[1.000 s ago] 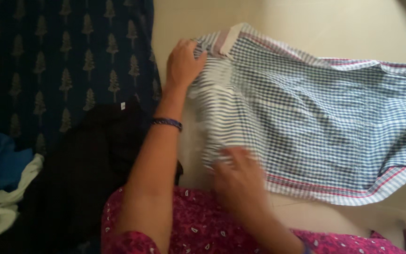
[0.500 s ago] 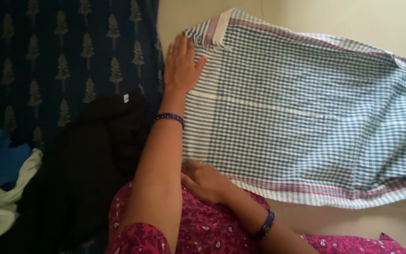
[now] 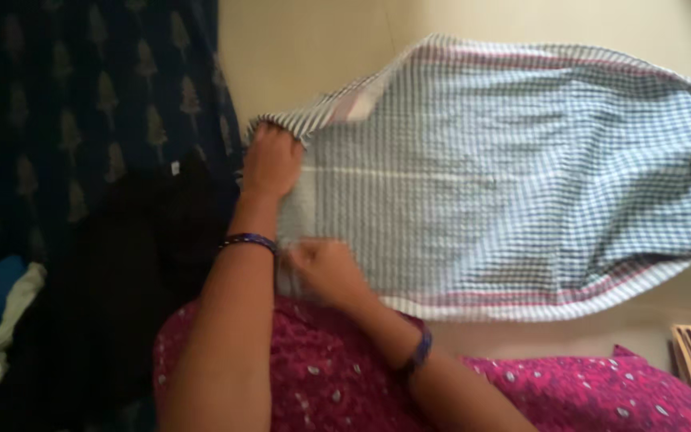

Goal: The person folds a white t-shirt and a checkered cloth on the floor. They smooth out the items, fold them into neat rectangles, and place them in a stack.

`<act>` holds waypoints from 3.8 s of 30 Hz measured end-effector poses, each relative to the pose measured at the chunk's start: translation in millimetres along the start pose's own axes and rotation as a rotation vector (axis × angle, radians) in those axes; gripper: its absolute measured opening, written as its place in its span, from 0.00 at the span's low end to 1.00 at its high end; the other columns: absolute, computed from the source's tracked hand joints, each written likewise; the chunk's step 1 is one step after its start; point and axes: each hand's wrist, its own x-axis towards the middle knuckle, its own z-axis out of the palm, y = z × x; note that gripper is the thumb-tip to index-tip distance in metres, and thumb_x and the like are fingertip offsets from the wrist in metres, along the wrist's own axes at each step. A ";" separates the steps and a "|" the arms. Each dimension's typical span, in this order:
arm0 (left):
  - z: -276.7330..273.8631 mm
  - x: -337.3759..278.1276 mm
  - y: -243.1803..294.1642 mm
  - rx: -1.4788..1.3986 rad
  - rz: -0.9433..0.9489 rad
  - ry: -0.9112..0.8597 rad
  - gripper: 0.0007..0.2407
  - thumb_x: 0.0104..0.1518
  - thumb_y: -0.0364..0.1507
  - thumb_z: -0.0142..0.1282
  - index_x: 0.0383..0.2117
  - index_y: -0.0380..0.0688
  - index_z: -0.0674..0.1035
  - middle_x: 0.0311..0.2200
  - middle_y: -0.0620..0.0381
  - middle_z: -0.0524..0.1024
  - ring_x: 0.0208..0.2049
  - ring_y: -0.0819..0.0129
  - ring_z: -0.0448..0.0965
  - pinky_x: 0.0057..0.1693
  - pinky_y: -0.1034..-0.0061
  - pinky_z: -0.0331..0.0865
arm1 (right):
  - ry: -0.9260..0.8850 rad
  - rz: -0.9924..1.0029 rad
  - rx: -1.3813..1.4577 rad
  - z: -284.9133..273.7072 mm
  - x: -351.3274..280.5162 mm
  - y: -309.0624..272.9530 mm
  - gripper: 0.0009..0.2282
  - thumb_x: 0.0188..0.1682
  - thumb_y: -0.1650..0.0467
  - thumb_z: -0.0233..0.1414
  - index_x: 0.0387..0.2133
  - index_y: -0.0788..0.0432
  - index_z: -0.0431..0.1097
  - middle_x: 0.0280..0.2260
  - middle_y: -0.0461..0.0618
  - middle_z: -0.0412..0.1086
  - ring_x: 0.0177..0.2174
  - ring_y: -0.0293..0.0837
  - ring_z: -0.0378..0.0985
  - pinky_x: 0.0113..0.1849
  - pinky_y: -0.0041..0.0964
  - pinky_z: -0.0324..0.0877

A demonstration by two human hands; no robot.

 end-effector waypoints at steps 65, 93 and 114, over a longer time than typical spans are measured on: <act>-21.8 -25.2 12.8 0.078 0.122 0.124 0.27 0.62 0.44 0.54 0.54 0.27 0.75 0.59 0.31 0.69 0.65 0.35 0.61 0.72 0.45 0.47 | 0.628 0.257 -0.736 -283.8 -4.4 262.5 0.35 0.56 0.49 0.31 0.72 0.58 0.42 0.72 0.58 0.37 0.70 0.56 0.36 0.65 0.59 0.33; -34.4 -36.9 118.5 0.234 -0.097 0.012 0.08 0.59 0.29 0.52 0.36 0.39 0.82 0.38 0.40 0.80 0.40 0.44 0.81 0.48 0.53 0.75 | 0.115 0.016 -0.886 -187.4 -115.4 196.9 0.34 0.49 0.57 0.53 0.69 0.32 0.46 0.71 0.58 0.39 0.68 0.63 0.44 0.59 0.63 0.55; 13.0 -175.1 323.7 0.542 0.035 -1.028 0.34 0.55 0.60 0.50 0.64 0.55 0.72 0.68 0.53 0.63 0.70 0.54 0.60 0.69 0.54 0.57 | 0.122 0.024 -0.848 -179.2 -120.7 207.1 0.39 0.43 0.60 0.63 0.68 0.48 0.51 0.70 0.58 0.44 0.67 0.56 0.47 0.63 0.48 0.52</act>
